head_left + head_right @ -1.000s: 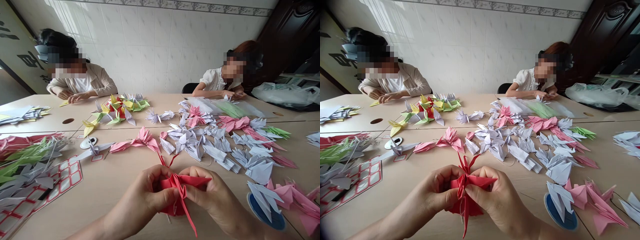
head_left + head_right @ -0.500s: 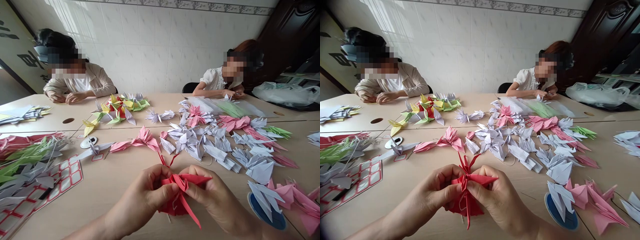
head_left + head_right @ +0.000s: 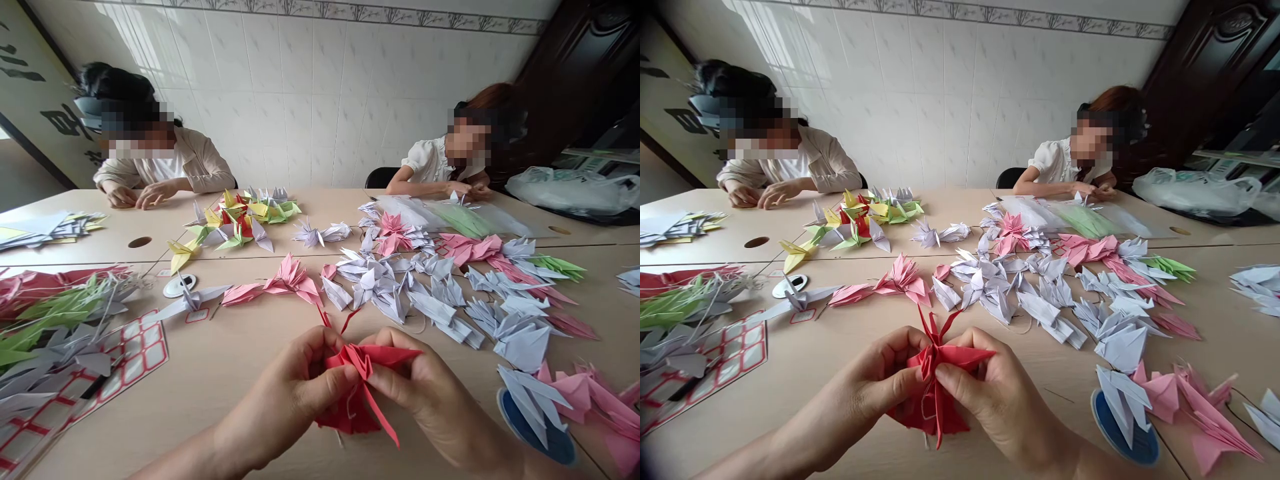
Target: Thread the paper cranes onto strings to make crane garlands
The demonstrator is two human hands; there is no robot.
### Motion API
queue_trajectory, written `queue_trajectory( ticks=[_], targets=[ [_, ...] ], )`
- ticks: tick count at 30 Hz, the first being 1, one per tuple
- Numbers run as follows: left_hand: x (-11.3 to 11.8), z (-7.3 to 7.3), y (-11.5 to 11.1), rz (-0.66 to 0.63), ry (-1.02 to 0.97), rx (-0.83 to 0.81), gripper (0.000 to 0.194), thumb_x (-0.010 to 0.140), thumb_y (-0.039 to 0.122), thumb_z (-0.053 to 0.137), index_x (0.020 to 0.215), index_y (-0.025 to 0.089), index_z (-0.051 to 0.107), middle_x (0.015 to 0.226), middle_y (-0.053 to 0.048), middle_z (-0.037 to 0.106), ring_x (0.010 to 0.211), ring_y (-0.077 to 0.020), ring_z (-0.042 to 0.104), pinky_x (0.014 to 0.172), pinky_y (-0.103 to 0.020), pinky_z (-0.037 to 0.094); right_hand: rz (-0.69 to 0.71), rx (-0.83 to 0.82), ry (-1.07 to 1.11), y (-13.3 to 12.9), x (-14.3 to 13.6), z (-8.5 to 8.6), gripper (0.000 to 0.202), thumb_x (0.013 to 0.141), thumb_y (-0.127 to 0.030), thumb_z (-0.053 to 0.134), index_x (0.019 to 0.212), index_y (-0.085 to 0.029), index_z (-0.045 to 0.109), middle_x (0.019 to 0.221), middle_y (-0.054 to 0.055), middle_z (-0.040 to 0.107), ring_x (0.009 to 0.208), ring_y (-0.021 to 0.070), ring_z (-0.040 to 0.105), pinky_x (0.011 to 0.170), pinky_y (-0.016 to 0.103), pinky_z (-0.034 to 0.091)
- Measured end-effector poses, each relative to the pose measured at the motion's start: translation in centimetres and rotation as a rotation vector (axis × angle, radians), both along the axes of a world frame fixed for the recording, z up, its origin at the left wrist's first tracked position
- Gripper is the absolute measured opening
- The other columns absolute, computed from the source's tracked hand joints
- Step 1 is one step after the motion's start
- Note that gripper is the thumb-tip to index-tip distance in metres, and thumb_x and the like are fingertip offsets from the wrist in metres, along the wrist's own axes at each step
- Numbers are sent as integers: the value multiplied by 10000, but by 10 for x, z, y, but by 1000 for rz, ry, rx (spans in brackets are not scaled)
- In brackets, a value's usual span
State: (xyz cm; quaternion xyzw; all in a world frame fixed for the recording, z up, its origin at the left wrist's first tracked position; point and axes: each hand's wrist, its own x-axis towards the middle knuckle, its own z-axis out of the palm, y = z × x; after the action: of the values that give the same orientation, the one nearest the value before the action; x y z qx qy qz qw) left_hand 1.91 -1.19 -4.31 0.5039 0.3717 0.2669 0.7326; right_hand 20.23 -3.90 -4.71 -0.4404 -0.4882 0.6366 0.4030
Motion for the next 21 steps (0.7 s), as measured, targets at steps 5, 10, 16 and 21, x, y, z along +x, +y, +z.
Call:
queue_trajectory(
  ticks=[5,10,16,21],
  targets=[
    [1,1,-1,7,-47,-43,300,789,348,708,858,165,480,711,36,519,598,-63,447,565,-201,382,-19,-2,-3,2,-1,-2,263,809,-431,684,847,-191,584,821,0,598,744,136,539,648,251,421],
    [1,3,-1,7,-23,-27,327,792,396,694,828,170,461,668,49,491,567,-62,431,538,-204,360,-3,2,-19,1,1,-1,249,839,-433,649,835,-193,583,795,-18,550,725,122,494,642,243,398],
    [1,0,0,-1,-20,21,280,843,396,637,863,170,474,685,47,490,567,-60,430,542,-209,350,-6,20,-22,1,0,-3,259,863,-440,615,820,-186,581,794,-11,544,745,134,507,662,258,402],
    [2,-1,-2,-10,-12,29,288,843,410,631,851,171,471,689,44,486,574,-68,436,542,-216,352,-8,4,3,1,-1,-4,260,856,-436,627,838,-181,579,793,-3,564,740,140,517,661,265,410]
  ],
)
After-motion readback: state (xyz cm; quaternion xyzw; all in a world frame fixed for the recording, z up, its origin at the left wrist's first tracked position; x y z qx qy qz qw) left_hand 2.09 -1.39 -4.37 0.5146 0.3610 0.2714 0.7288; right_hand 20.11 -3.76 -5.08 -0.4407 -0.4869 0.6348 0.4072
